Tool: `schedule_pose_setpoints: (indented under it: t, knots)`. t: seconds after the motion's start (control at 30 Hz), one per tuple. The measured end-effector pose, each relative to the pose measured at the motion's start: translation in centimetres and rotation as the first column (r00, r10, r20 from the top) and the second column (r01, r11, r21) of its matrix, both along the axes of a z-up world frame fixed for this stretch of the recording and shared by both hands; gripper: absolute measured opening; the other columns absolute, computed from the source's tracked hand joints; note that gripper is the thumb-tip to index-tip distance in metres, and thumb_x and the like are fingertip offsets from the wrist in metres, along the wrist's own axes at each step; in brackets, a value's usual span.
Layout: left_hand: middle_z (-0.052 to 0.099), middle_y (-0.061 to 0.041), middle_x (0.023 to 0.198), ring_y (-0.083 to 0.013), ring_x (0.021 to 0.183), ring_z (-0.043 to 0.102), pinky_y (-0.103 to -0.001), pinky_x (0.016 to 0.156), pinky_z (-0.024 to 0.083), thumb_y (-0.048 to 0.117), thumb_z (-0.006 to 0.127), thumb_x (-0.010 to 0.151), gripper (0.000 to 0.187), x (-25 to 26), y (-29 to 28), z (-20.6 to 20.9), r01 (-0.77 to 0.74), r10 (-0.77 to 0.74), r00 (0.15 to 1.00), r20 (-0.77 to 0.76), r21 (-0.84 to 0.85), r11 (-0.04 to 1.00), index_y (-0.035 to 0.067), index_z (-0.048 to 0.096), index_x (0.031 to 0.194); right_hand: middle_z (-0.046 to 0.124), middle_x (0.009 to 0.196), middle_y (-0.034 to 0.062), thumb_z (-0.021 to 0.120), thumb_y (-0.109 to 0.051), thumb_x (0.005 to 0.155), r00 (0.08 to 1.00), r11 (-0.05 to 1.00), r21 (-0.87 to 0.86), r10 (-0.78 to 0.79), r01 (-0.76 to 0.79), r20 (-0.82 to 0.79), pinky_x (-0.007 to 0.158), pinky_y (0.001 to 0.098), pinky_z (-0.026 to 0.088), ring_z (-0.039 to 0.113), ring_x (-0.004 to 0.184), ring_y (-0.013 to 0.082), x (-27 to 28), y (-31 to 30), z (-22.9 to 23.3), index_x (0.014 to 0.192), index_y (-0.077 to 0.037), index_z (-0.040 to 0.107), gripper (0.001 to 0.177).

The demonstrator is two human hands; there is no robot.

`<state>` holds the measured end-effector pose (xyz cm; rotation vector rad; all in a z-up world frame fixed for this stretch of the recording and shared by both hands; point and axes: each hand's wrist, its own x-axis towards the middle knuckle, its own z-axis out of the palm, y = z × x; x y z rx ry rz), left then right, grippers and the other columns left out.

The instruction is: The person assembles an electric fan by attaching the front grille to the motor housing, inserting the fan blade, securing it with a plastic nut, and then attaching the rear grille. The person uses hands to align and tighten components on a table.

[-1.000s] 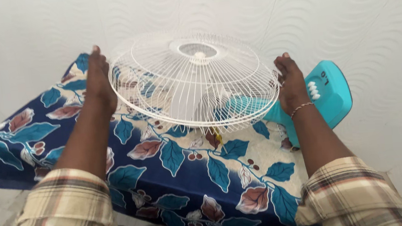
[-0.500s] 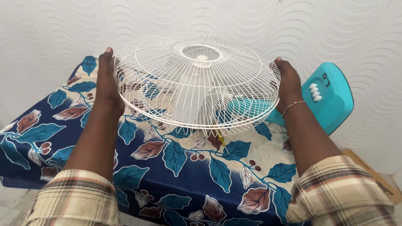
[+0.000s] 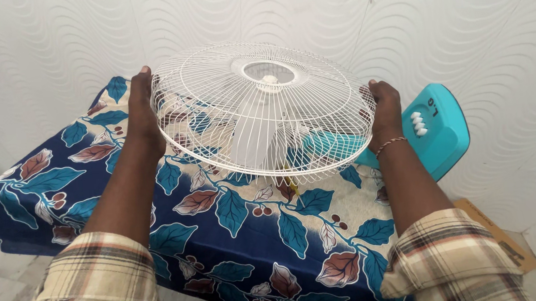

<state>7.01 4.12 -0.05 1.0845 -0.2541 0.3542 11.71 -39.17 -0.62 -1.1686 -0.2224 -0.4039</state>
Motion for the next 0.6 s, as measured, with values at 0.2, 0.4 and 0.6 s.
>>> schedule_pose_setpoints:
  t: [0.2, 0.4, 0.6]
  knots:
    - [0.053, -0.018, 0.151, -0.0312, 0.137, 0.05, -0.045, 0.113, 0.039, 0.058, 0.05, 0.091, 0.077, -0.29, -0.19, 0.27, -0.037, 0.038, 0.999, -0.025, 0.008, 0.999, 0.003, 0.051, 0.145, 0.047, 0.072, -0.0012, 0.058, -0.02, 0.098, 1.0, 1.0, 0.018, -0.001, 0.001, -0.022, 0.056, 0.0317, 0.044, 0.048, 0.062, 0.0115, -0.02, 0.07, 0.65, 0.074, -0.015, 0.046, 0.027]
    - [0.045, -0.016, 0.158, -0.03, 0.144, 0.041, -0.042, 0.118, 0.028, 0.06, 0.054, 0.087, 0.083, -0.54, -0.3, 0.2, -0.086, 0.094, 0.992, -0.08, 0.094, 0.992, 0.006, 0.044, 0.15, 0.049, 0.075, 0.0002, 0.058, -0.021, 0.099, 0.999, 0.997, 0.071, 0.042, -0.041, 0.0, 0.059, 0.0341, 0.045, 0.049, 0.065, 0.0138, -0.32, 0.31, 0.69, 0.079, -0.015, 0.044, 0.025]
    - [0.042, -0.015, 0.159, -0.0293, 0.145, 0.039, -0.043, 0.119, 0.026, 0.06, 0.053, 0.09, 0.083, -0.73, -0.16, -0.07, -0.09, 0.095, 0.994, -0.051, 0.086, 0.992, 0.005, 0.041, 0.152, 0.067, 0.086, 0.0085, 0.055, -0.038, 0.092, 0.98, 0.987, 0.153, 0.083, -0.055, -0.181, 0.067, 0.0345, 0.055, 0.065, 0.074, 0.0197, -0.87, 0.51, 0.7, 0.095, -0.006, 0.064, 0.034]
